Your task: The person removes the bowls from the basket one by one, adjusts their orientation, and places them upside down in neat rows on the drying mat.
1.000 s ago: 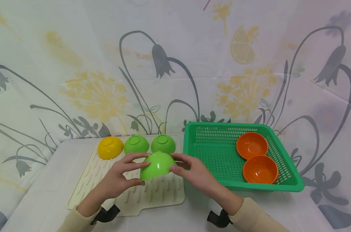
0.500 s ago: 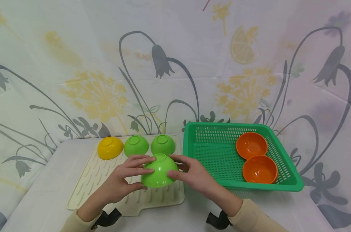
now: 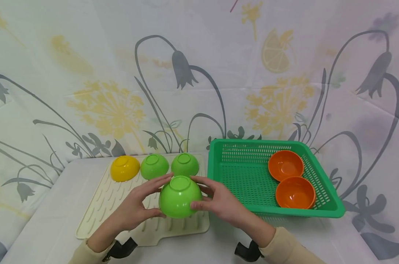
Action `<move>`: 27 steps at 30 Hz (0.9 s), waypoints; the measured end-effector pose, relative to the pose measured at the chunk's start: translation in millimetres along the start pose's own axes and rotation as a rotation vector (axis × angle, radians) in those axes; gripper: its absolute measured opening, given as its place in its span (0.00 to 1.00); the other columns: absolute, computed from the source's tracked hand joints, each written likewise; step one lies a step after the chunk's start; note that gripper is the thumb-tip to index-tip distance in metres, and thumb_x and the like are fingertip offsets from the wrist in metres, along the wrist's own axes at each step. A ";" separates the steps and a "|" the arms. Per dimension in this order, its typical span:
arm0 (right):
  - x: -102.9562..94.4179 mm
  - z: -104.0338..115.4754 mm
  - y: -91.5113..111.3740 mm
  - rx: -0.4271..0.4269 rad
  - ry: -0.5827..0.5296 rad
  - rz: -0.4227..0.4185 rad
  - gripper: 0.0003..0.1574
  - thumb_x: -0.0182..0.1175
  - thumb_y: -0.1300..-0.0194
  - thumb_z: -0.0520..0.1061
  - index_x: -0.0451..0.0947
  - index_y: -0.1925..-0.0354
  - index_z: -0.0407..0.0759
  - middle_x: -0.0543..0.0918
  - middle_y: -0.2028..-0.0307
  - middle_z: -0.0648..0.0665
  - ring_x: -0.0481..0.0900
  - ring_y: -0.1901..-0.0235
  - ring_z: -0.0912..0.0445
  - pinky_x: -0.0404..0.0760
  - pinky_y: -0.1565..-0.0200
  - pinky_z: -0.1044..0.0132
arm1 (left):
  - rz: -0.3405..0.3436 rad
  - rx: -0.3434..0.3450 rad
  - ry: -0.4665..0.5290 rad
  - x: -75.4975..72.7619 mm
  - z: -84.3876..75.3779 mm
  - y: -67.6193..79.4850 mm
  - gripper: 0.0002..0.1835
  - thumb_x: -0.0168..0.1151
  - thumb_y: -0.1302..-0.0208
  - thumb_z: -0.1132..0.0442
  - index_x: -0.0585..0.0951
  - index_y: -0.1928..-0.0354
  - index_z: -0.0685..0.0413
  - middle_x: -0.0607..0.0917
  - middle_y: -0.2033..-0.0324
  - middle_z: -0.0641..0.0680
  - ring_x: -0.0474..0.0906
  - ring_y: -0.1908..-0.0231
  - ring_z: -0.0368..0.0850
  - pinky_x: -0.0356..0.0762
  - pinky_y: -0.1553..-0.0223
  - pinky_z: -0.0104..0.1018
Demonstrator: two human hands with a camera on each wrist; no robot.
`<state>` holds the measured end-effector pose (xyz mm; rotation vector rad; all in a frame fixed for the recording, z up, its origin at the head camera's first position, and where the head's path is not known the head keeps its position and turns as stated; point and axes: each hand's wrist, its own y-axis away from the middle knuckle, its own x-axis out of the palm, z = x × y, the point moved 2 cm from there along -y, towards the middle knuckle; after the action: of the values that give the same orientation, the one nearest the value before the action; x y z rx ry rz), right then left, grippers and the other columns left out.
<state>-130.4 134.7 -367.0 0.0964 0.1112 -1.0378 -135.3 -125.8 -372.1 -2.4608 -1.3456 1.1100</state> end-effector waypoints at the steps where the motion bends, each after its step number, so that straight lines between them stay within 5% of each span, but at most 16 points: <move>1: 0.2 -0.3 -0.2 0.001 0.006 0.007 0.51 0.72 0.39 0.45 0.58 0.25 0.38 0.60 0.27 0.37 0.57 0.29 0.34 0.73 0.38 0.51 | 0.006 -0.025 0.013 -0.2 0.8 0.5 0.49 0.79 0.54 0.69 0.68 0.27 0.50 0.67 0.28 0.51 0.64 0.31 0.50 0.77 0.43 0.48; 6: 2.4 -1.8 -1.1 -0.014 0.035 0.025 0.59 0.76 0.45 0.43 0.55 0.24 0.38 0.57 0.25 0.37 0.55 0.28 0.36 0.69 0.36 0.56 | 0.032 -0.104 0.068 -1.1 3.6 1.2 0.50 0.79 0.54 0.69 0.67 0.26 0.51 0.66 0.28 0.51 0.63 0.30 0.52 0.74 0.40 0.49; 13: 9.8 -6.5 -1.6 -0.059 0.008 -0.018 0.57 0.76 0.46 0.41 0.56 0.25 0.35 0.59 0.27 0.34 0.58 0.29 0.36 0.68 0.35 0.53 | 0.039 -0.129 0.092 2.3 7.2 2.3 0.52 0.80 0.54 0.69 0.64 0.25 0.50 0.63 0.26 0.49 0.60 0.29 0.51 0.67 0.35 0.50; 27: 33.0 -13.0 -13.9 -0.206 0.161 -0.127 0.56 0.76 0.49 0.37 0.60 0.27 0.35 0.65 0.30 0.36 0.60 0.29 0.42 0.70 0.37 0.59 | -0.079 -0.176 0.060 6.8 9.2 9.9 0.52 0.81 0.52 0.60 0.63 0.25 0.49 0.64 0.28 0.52 0.63 0.31 0.53 0.68 0.36 0.52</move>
<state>-126.4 101.2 -384.8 -0.0148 0.3733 -1.1385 -132.2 -128.6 -386.7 -2.5121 -1.5689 0.9307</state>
